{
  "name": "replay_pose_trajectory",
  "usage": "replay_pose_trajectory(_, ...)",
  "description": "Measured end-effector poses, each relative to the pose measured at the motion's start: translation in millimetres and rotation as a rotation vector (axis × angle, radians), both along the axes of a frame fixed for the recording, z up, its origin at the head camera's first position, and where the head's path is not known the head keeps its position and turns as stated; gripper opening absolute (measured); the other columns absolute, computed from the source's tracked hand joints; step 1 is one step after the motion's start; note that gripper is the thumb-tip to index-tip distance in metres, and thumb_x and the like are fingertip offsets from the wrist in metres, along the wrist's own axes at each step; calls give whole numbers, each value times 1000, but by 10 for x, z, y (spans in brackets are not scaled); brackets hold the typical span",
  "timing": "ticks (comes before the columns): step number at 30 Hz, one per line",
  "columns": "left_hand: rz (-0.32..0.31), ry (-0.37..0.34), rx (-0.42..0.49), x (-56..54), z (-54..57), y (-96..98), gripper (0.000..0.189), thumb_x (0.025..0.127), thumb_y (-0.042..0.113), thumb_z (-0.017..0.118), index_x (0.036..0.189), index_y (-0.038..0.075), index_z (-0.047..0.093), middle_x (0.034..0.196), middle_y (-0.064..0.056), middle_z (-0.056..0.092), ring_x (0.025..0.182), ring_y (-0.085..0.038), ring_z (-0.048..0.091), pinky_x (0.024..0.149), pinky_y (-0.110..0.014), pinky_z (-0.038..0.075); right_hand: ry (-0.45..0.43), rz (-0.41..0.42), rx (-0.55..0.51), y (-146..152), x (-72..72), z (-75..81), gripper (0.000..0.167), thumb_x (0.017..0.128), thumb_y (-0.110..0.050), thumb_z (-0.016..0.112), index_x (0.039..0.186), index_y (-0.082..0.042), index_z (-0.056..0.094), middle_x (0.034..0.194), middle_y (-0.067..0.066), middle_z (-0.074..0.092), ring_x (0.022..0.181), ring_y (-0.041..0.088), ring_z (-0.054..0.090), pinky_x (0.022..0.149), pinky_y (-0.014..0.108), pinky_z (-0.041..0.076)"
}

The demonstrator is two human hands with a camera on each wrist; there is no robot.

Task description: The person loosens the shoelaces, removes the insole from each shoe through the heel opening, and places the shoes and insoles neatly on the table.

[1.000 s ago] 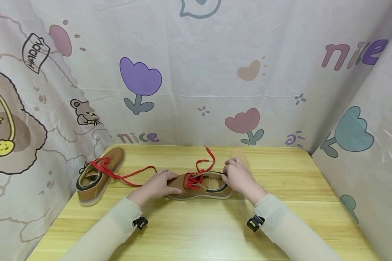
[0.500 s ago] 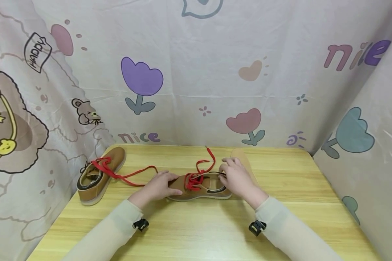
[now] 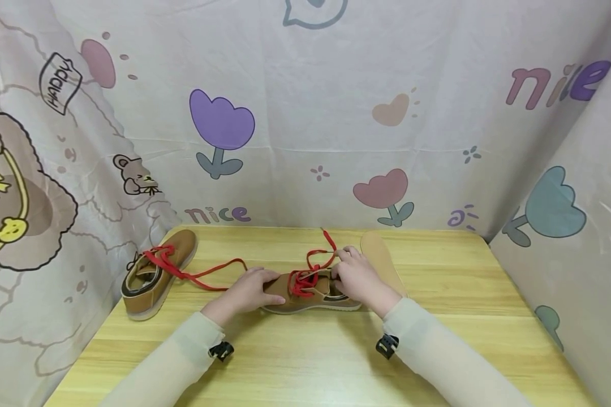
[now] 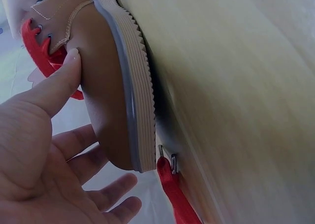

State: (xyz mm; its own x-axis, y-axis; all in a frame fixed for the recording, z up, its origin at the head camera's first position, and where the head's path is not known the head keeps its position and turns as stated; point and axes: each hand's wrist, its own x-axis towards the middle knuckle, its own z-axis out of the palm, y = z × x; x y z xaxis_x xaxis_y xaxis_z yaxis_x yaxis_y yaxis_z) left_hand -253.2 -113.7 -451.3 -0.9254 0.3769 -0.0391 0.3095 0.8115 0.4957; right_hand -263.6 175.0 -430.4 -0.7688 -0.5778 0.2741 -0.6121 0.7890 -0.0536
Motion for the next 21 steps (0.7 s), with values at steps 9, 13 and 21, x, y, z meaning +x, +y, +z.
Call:
replay_pose_trajectory(9, -10, 12, -9, -22, -28, 0, 72, 82, 45, 82, 138, 5, 61, 139, -11, 60, 139, -44, 38, 114, -58, 29, -6, -58, 26, -22, -33, -65, 6, 81, -20, 83, 81, -19, 77, 134, 19, 59, 129, 45, 46, 98, 62, 45)
replay_pose_trajectory(13, -20, 23, -9, -28, -32, -1, 72, 82, 45, 82, 137, 5, 61, 138, -11, 61, 138, -45, 39, 113, -59, 29, -4, -69, 72, -40, -15, -61, 5, 81, -20, 80, 81, -17, 75, 136, 20, 57, 131, 47, 44, 98, 62, 44)
replay_pose_trajectory(21, -18, 20, -11, -27, -30, 7, 70, 82, 45, 81, 138, 7, 61, 138, -11, 60, 138, -44, 38, 114, -57, 29, -74, -86, 145, -68, 17, -31, 11, 84, -24, 76, 85, -13, 71, 143, 21, 50, 137, 47, 36, 106, 62, 38)
